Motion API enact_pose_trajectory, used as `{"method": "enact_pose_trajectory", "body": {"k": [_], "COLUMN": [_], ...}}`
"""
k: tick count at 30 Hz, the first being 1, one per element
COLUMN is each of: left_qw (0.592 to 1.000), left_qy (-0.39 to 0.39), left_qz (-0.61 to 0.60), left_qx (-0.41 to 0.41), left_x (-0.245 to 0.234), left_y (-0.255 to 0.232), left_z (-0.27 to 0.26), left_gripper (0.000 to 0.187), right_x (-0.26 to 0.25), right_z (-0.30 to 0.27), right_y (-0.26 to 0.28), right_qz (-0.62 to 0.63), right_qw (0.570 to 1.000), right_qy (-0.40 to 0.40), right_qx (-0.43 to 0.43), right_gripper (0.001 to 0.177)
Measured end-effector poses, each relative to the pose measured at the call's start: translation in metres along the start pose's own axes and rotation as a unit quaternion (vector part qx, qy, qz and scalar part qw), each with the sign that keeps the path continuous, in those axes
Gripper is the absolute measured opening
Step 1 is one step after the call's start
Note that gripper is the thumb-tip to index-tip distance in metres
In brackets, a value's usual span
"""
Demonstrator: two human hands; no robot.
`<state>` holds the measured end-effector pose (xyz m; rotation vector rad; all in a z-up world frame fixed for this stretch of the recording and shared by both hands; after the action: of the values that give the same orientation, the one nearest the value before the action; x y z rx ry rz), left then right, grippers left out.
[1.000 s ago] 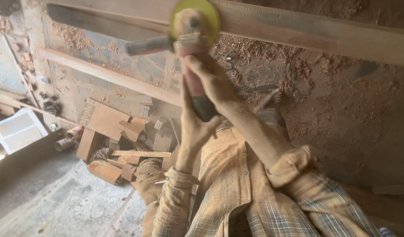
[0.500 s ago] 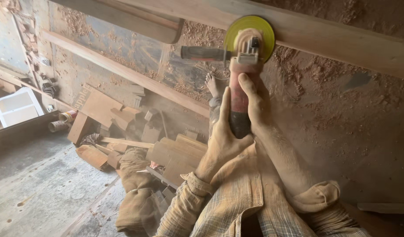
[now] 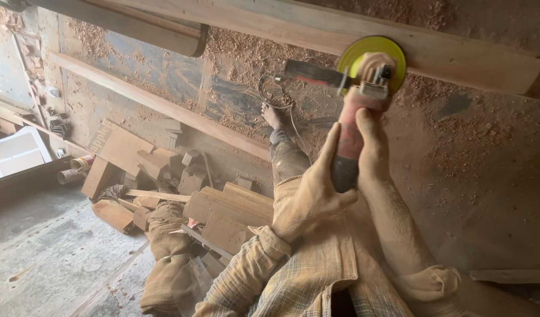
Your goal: The person sands the surface of a long wooden beam using a handheld power sander, moving it along the length of the wood while standing in a workshop.
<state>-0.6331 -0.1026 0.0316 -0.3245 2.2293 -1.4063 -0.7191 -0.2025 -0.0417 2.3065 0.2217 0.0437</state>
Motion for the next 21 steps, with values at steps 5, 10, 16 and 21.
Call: {"method": "enact_pose_trajectory", "body": {"k": [5, 10, 16, 21], "left_qw": [0.997, 0.996, 0.991, 0.998], "left_qy": [-0.006, 0.068, 0.016, -0.033], "left_qz": [-0.034, -0.03, 0.004, -0.036], "left_qx": [0.076, 0.043, 0.129, 0.038], "left_x": [0.018, 0.027, -0.008, -0.069], "left_y": [-0.013, -0.017, -0.008, 0.021], "left_z": [-0.009, -0.005, 0.012, 0.027], "left_gripper": [0.119, 0.124, 0.129, 0.118], "right_x": [-0.031, -0.051, -0.005, 0.106], "right_z": [0.006, -0.002, 0.003, -0.001], "right_y": [-0.008, -0.009, 0.001, 0.016], "right_qz": [0.12, 0.13, 0.087, 0.094], "right_qw": [0.992, 0.987, 0.995, 0.988], "right_qy": [-0.023, -0.079, -0.053, 0.111], "right_qx": [0.016, 0.043, -0.009, -0.045], "right_gripper": [0.086, 0.083, 0.076, 0.074]}}
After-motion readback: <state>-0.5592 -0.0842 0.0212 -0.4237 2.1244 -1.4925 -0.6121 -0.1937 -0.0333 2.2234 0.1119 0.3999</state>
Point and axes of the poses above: each hand's wrist, its own z-axis towards the middle knuckle, its own x-axis out of the palm, y = z × x, the point moved 5 cm from there along z, towards the middle knuckle, and after that the axes turned 15 degrees about -y, right-handed, at the moved point
